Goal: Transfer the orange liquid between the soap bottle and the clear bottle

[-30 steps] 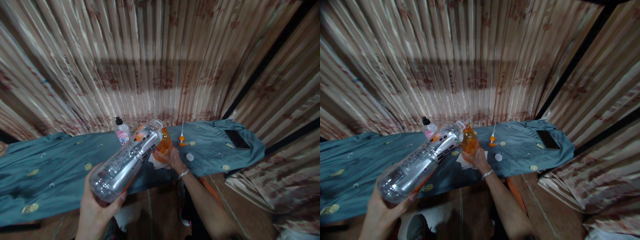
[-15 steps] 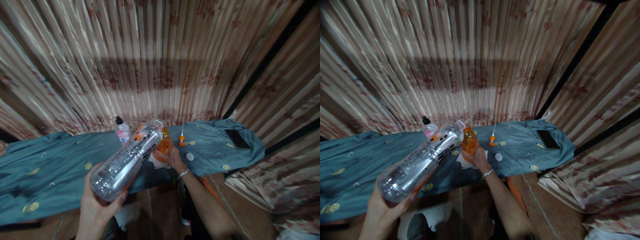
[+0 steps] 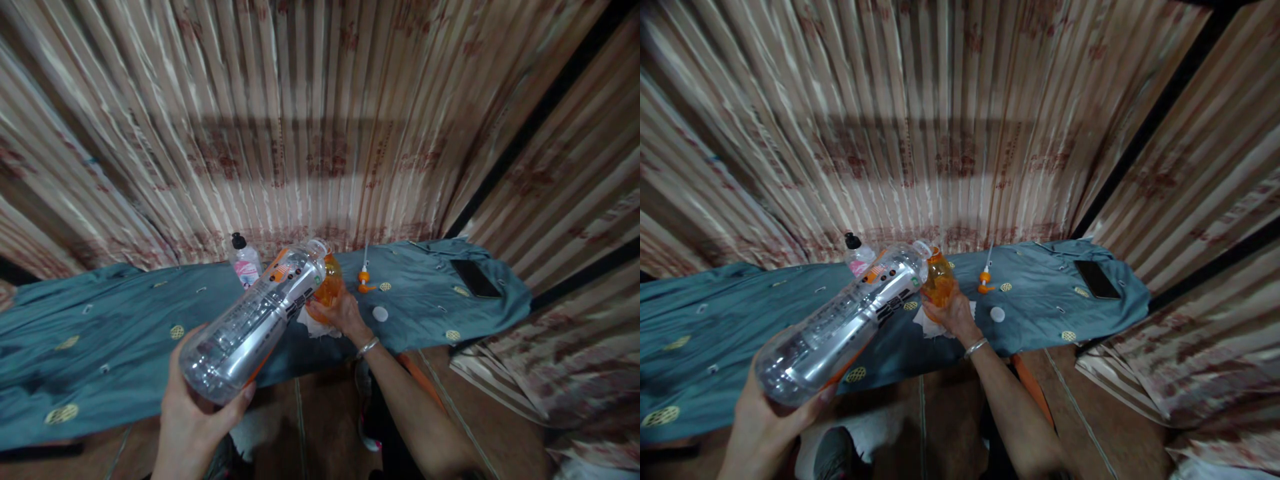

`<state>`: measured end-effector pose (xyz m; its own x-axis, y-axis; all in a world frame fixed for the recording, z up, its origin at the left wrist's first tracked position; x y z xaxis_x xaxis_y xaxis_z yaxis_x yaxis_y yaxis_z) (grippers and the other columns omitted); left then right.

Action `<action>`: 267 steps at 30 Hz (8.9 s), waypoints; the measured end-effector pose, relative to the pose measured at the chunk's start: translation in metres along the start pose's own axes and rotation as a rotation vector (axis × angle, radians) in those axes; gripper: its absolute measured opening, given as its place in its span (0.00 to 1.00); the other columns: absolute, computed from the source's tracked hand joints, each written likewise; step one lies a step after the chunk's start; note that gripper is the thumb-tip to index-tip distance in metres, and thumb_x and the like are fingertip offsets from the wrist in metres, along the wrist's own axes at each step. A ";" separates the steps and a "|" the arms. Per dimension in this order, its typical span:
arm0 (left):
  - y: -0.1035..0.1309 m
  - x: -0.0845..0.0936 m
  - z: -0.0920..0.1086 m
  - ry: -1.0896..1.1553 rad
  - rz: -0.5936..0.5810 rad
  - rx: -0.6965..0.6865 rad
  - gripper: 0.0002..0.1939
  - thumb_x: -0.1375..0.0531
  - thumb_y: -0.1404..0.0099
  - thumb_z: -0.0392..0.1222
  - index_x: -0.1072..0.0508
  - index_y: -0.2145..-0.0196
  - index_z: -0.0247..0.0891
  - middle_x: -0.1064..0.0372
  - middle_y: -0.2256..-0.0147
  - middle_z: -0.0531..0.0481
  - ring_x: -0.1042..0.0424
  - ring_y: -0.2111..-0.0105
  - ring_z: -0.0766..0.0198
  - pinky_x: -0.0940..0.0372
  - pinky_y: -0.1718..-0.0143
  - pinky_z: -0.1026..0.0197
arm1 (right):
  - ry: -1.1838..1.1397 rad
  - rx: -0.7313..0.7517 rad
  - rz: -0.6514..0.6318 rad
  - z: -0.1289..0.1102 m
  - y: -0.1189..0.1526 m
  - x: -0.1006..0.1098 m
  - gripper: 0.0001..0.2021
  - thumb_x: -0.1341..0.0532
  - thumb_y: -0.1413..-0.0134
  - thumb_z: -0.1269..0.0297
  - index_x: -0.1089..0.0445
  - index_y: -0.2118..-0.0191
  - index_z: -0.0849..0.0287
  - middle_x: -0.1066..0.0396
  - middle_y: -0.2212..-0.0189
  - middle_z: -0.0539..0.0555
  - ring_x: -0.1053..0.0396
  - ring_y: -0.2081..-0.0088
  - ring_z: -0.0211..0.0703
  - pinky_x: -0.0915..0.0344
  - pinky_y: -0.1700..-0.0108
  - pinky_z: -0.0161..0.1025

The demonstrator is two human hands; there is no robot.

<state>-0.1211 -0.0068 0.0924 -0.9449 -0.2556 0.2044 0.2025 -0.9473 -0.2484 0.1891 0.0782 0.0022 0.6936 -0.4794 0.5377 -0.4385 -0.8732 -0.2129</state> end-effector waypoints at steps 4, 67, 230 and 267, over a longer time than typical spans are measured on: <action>0.001 -0.001 0.000 0.014 -0.002 0.005 0.49 0.18 0.47 0.66 0.25 0.34 0.44 0.17 0.38 0.36 0.17 0.38 0.32 0.26 0.27 0.32 | -0.013 -0.002 -0.009 0.002 -0.001 0.000 0.30 0.15 0.49 0.60 0.23 0.42 0.52 0.07 0.51 0.61 0.07 0.46 0.69 0.09 0.43 0.59; 0.001 -0.002 0.005 0.073 0.014 0.074 0.49 0.17 0.52 0.59 0.24 0.35 0.44 0.15 0.41 0.38 0.13 0.41 0.33 0.17 0.36 0.36 | -0.078 0.018 0.000 0.005 0.002 0.001 0.31 0.17 0.48 0.59 0.22 0.40 0.56 0.08 0.48 0.65 0.08 0.44 0.71 0.10 0.40 0.64; 0.001 -0.004 0.011 0.100 0.024 0.083 0.49 0.19 0.55 0.53 0.24 0.36 0.45 0.15 0.42 0.38 0.13 0.43 0.33 0.15 0.41 0.38 | -0.028 -0.032 -0.034 -0.001 0.002 0.004 0.33 0.15 0.47 0.62 0.24 0.38 0.52 0.08 0.45 0.62 0.09 0.41 0.66 0.12 0.35 0.62; 0.000 -0.004 0.013 0.102 0.027 0.089 0.49 0.19 0.56 0.52 0.23 0.37 0.45 0.14 0.43 0.39 0.13 0.44 0.35 0.15 0.41 0.38 | -0.090 -0.023 -0.030 0.005 -0.001 0.001 0.34 0.14 0.50 0.57 0.24 0.41 0.55 0.08 0.47 0.66 0.09 0.42 0.74 0.12 0.36 0.69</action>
<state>-0.1136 -0.0085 0.1035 -0.9592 -0.2646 0.0999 0.2460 -0.9548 -0.1670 0.1928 0.0782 -0.0011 0.7547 -0.4601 0.4676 -0.4291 -0.8854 -0.1786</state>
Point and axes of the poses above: each hand's wrist, its own y-axis away from the middle knuckle, its own x-axis out of the back of the hand, z = x × y, the point moved 4 cm from there along -y, towards the middle knuckle
